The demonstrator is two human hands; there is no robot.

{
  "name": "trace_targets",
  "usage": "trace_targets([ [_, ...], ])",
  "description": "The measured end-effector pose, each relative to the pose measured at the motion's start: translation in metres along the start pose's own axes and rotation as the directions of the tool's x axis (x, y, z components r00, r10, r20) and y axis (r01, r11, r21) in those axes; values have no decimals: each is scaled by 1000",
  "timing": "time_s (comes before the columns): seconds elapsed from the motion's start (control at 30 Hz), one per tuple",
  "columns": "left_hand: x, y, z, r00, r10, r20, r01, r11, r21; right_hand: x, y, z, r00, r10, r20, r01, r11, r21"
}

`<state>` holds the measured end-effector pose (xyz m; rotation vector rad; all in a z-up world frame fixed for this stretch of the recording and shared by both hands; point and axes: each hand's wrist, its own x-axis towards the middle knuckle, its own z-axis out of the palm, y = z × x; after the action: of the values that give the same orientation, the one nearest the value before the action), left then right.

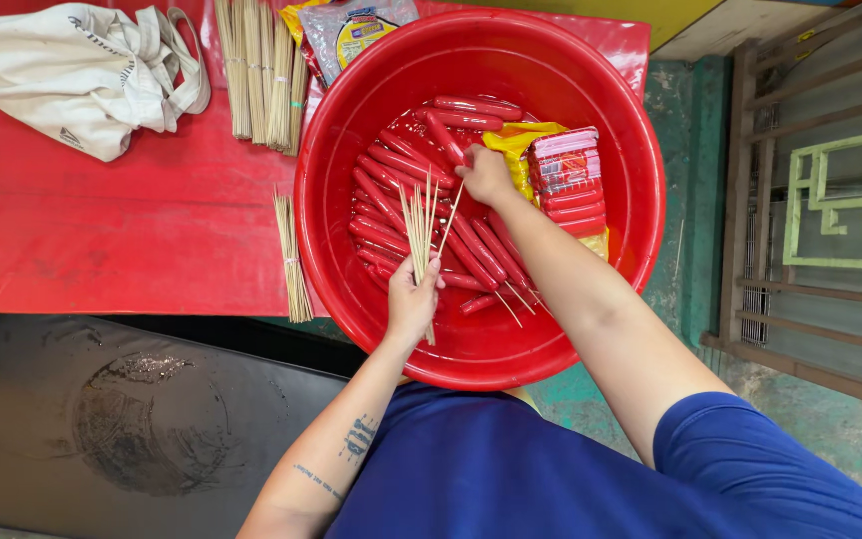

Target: The person repeatedly picks up red sausages from a red basin and threads them onto wooden skewers held in the other hand. The person continues this process throughout the clip, handling sausages and skewers one at a time.

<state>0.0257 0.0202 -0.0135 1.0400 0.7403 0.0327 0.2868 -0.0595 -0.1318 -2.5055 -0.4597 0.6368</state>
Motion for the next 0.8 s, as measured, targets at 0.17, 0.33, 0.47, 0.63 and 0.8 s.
trace_targets([
  [0.17,1,-3,-2,999,32,40,-33,999,36,-36,2,-40,943,-16,332,-300,387,872],
  [0.33,-5,-9,2,982,137,130,-154,980,124,-93,-12,-87,981,-69,183,-171,146,974],
  [0.47,-14,-13,13,978,151,146,-164,983,77,-126,-19,-111,995,-79,63,-59,57,997],
  [0.63,-26,-6,23,965,166,203,-180,982,51,-149,-21,-127,997,-75,-34,42,109,993],
  [0.8,-34,2,27,969,143,201,-166,981,101,-160,-22,-134,993,-82,-89,102,164,981],
])
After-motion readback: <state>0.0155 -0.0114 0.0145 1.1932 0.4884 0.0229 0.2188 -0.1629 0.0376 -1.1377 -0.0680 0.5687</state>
